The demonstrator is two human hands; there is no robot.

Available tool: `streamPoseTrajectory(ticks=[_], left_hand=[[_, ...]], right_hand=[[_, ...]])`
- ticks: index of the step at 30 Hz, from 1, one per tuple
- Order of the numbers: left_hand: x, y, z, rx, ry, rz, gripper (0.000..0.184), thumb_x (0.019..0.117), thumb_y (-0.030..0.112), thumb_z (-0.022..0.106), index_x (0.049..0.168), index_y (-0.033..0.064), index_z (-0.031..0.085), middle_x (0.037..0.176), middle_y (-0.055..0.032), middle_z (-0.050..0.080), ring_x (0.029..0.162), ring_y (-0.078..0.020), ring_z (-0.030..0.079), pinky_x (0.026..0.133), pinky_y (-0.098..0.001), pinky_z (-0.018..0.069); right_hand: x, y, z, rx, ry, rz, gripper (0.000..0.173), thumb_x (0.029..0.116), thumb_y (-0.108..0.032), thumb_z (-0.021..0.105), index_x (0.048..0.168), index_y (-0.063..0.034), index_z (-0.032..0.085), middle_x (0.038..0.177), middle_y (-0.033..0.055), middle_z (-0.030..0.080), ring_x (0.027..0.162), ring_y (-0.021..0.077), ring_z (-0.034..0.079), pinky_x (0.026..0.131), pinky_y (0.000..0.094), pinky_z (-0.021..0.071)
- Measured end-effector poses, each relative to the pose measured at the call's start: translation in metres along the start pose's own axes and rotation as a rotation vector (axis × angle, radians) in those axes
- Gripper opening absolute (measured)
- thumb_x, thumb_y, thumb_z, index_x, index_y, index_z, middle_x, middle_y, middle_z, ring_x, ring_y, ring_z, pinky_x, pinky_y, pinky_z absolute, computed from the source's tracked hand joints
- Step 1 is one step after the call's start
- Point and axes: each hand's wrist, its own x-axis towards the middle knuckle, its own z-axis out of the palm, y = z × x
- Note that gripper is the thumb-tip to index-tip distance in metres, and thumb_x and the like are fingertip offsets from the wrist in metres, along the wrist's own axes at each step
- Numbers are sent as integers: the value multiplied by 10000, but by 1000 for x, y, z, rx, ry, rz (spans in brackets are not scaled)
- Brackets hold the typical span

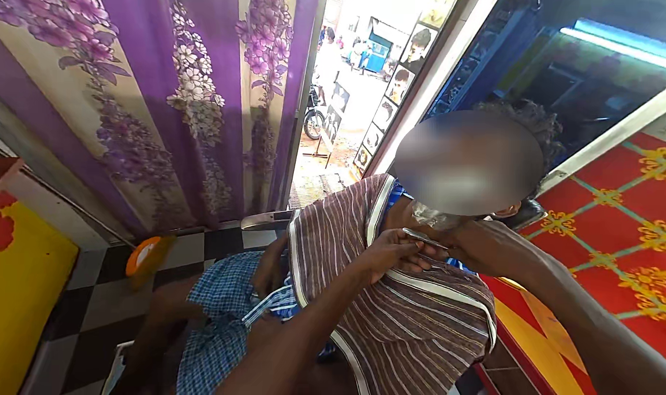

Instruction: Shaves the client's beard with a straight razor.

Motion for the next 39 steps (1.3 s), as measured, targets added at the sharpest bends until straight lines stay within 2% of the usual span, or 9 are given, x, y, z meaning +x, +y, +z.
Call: streamPoseTrajectory(ticks=[4, 9, 12, 17, 22, 25, 30, 35, 39], left_hand=[[1, 1, -1, 19, -7, -19, 227, 1063, 59, 513, 1264, 3, 601, 1105, -151, 722, 824, -202, 737, 757, -316, 615], [0, 0, 0, 22, 5, -15, 234, 1060, 69, 528, 1278, 17, 596, 1118, -150, 723, 811, -195, 736, 737, -305, 612], [0, 1, -1, 29, 18, -18, 225, 1061, 88, 536, 1266, 17, 595, 1097, -141, 730, 787, -178, 735, 711, -285, 609], [2, 1, -2, 27, 15, -7, 207, 1059, 90, 542, 1230, -1, 615, 1049, -135, 733, 777, -189, 737, 718, -301, 621], [2, 1, -3, 38, 8, -8, 225, 1067, 96, 526, 1263, 5, 589, 1076, -143, 732, 784, -190, 740, 716, -297, 617], [3, 1, -4, 34, 7, -13, 229, 1071, 105, 522, 1268, 6, 584, 1079, -149, 734, 781, -192, 742, 713, -295, 615], [3, 0, -5, 11, -8, 2, 203, 1072, 109, 520, 1219, -2, 605, 1056, -144, 733, 770, -194, 739, 704, -302, 620], [1, 1, -7, 13, -17, -7, 210, 1074, 114, 521, 1238, 1, 586, 1062, -137, 736, 775, -181, 742, 710, -288, 615], [-4, 1, -6, -5, 44, 70, 143, 1045, 75, 569, 1155, -16, 583, 1006, -126, 730, 756, -167, 730, 724, -284, 617]], right_hand=[[-2, 2, 1, -21, 28, 56, 178, 1005, -310, 611, 1011, -200, 750, 901, 60, 716, 898, 289, 690, 777, 524, 541], [-6, 11, 0, -44, 182, 49, 131, 967, -277, 661, 908, -207, 754, 879, 23, 715, 860, 261, 691, 729, 516, 555], [-7, 5, -9, -37, 209, 103, 138, 984, -278, 650, 924, -195, 741, 874, 33, 711, 846, 263, 693, 713, 509, 550], [0, -4, -6, -52, 33, 90, 171, 995, -282, 620, 973, -180, 755, 920, 70, 715, 928, 296, 686, 791, 530, 541], [-7, 1, -15, 12, 174, 162, 141, 983, -268, 655, 944, -180, 758, 879, 69, 719, 871, 303, 696, 749, 553, 549], [-8, -3, -15, 9, 210, 180, 158, 988, -289, 643, 911, -184, 732, 834, 60, 704, 831, 291, 692, 712, 534, 543], [-3, -14, -9, -2, 38, 149, 155, 980, -271, 633, 946, -166, 742, 894, 83, 706, 888, 314, 685, 750, 546, 541], [-10, -14, -12, 32, 208, 197, 150, 972, -265, 657, 902, -164, 743, 883, 59, 702, 861, 289, 685, 724, 530, 550], [-8, -33, -15, 120, 64, 186, 177, 997, -285, 618, 953, -161, 736, 867, 69, 707, 862, 289, 684, 762, 539, 534]])
